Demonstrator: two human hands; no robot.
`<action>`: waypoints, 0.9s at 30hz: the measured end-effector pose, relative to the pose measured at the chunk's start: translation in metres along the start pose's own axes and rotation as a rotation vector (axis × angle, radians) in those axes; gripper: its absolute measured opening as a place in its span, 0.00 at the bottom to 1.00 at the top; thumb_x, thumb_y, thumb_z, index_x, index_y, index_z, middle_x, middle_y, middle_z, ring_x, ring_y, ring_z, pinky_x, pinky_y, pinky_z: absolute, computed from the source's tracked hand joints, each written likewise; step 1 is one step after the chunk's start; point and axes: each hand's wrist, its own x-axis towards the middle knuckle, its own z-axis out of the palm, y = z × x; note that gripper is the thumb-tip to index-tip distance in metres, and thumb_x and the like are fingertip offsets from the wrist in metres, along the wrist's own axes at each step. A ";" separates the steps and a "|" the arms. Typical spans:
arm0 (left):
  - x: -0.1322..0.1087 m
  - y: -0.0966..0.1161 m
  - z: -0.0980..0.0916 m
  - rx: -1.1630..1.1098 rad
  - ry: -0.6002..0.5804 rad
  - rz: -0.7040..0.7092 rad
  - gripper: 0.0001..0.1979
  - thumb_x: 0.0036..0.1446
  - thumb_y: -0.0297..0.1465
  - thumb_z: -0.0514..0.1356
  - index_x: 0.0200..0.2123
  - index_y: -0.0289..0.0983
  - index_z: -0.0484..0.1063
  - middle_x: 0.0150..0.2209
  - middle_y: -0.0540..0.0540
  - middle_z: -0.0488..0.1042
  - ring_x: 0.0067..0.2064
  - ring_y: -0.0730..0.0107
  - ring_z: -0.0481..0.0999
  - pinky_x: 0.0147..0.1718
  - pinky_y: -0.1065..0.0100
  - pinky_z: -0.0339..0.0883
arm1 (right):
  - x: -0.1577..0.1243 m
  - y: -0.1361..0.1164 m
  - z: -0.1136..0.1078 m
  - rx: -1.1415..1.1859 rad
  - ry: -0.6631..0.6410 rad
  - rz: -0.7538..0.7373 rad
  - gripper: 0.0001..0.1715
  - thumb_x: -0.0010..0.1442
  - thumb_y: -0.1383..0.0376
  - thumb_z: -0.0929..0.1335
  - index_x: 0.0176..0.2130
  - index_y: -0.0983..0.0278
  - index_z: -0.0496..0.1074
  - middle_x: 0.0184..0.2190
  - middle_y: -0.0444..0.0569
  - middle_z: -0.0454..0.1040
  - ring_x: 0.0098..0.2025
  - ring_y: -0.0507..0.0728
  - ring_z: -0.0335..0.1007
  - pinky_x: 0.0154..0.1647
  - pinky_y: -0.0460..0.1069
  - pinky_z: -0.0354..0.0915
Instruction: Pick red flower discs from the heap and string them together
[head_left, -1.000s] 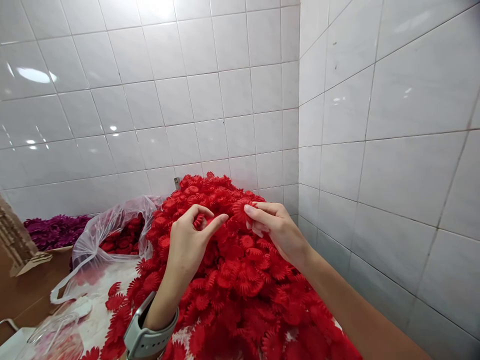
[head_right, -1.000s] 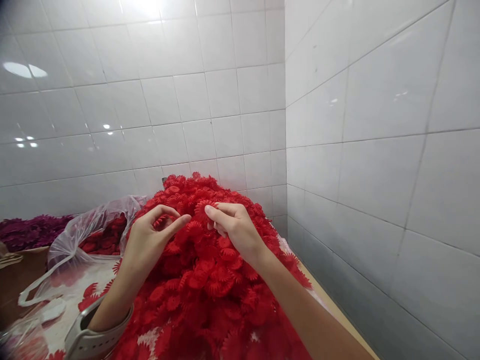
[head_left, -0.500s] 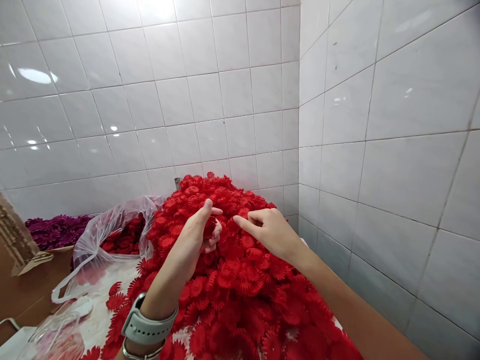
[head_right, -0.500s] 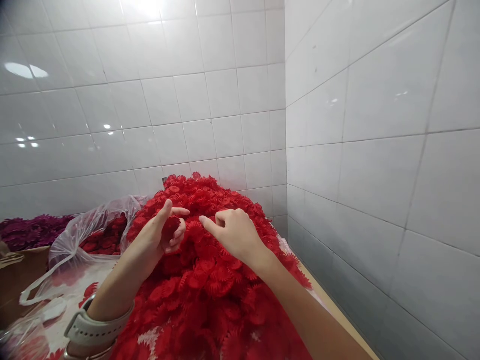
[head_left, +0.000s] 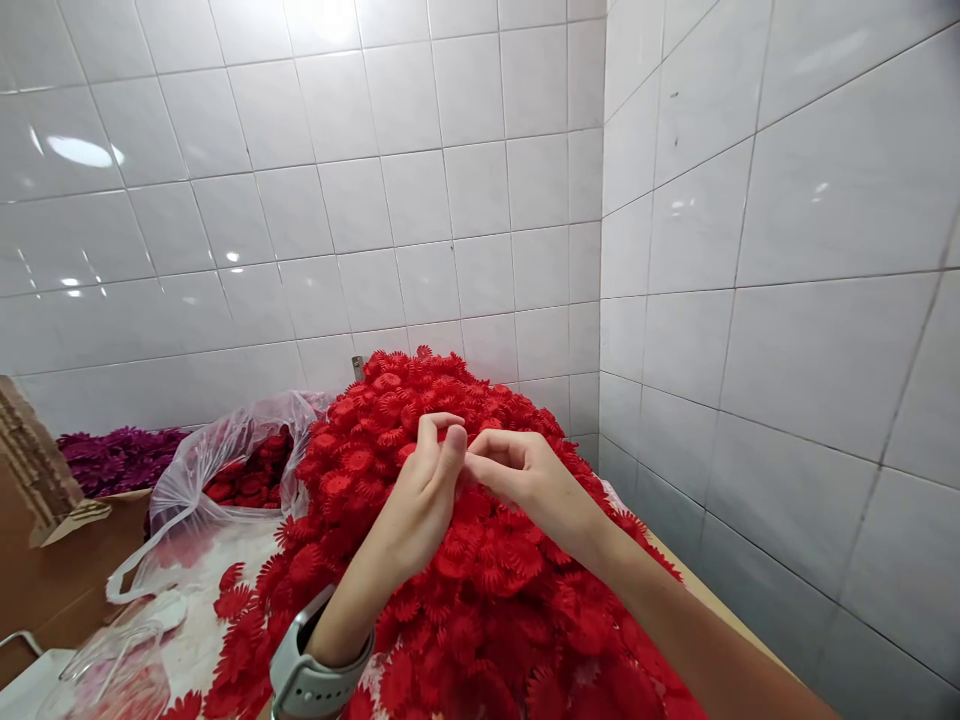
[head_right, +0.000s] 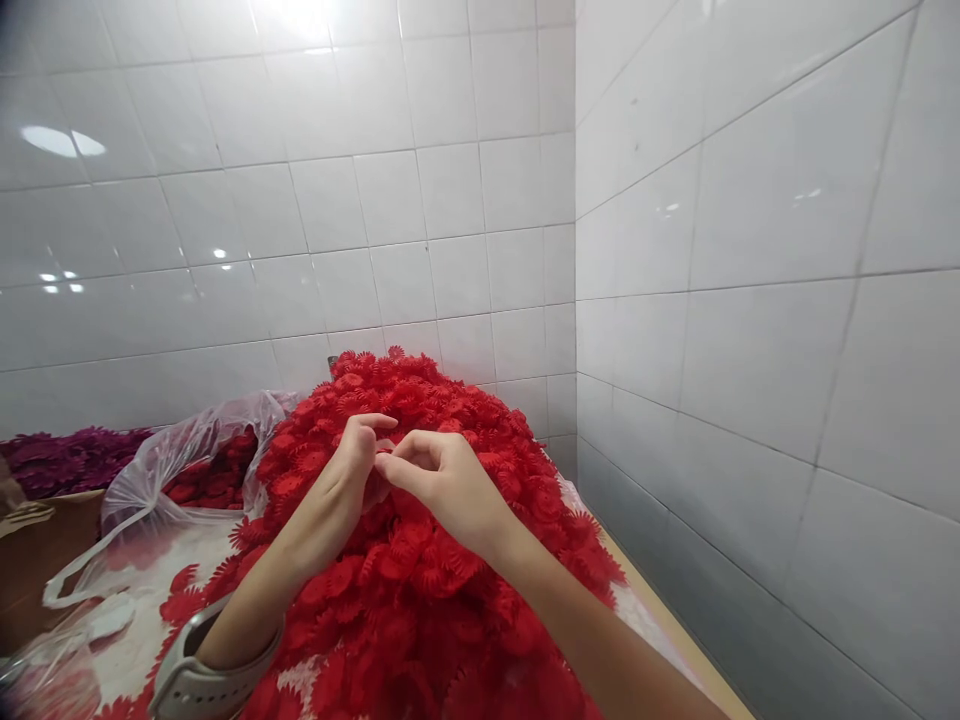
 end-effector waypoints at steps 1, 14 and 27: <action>-0.002 0.001 0.000 0.011 -0.032 0.009 0.27 0.56 0.56 0.43 0.43 0.40 0.60 0.28 0.53 0.63 0.29 0.72 0.64 0.28 0.71 0.61 | 0.000 -0.001 0.000 0.040 -0.011 0.003 0.13 0.53 0.59 0.68 0.23 0.64 0.67 0.16 0.38 0.58 0.19 0.47 0.49 0.21 0.46 0.48; -0.008 0.020 -0.022 0.055 0.014 0.189 0.09 0.54 0.36 0.61 0.38 0.40 0.73 0.38 0.50 0.77 0.41 0.71 0.75 0.40 0.74 0.68 | -0.008 -0.014 -0.011 0.076 -0.039 -0.133 0.11 0.57 0.61 0.65 0.26 0.63 0.63 0.17 0.36 0.53 0.19 0.47 0.43 0.20 0.45 0.44; -0.014 0.029 -0.020 -0.035 0.050 0.232 0.02 0.51 0.30 0.64 0.29 0.38 0.76 0.31 0.52 0.76 0.33 0.75 0.75 0.31 0.79 0.69 | -0.009 -0.011 -0.018 0.013 -0.087 -0.256 0.16 0.58 0.64 0.65 0.20 0.64 0.62 0.18 0.38 0.53 0.21 0.47 0.45 0.20 0.47 0.44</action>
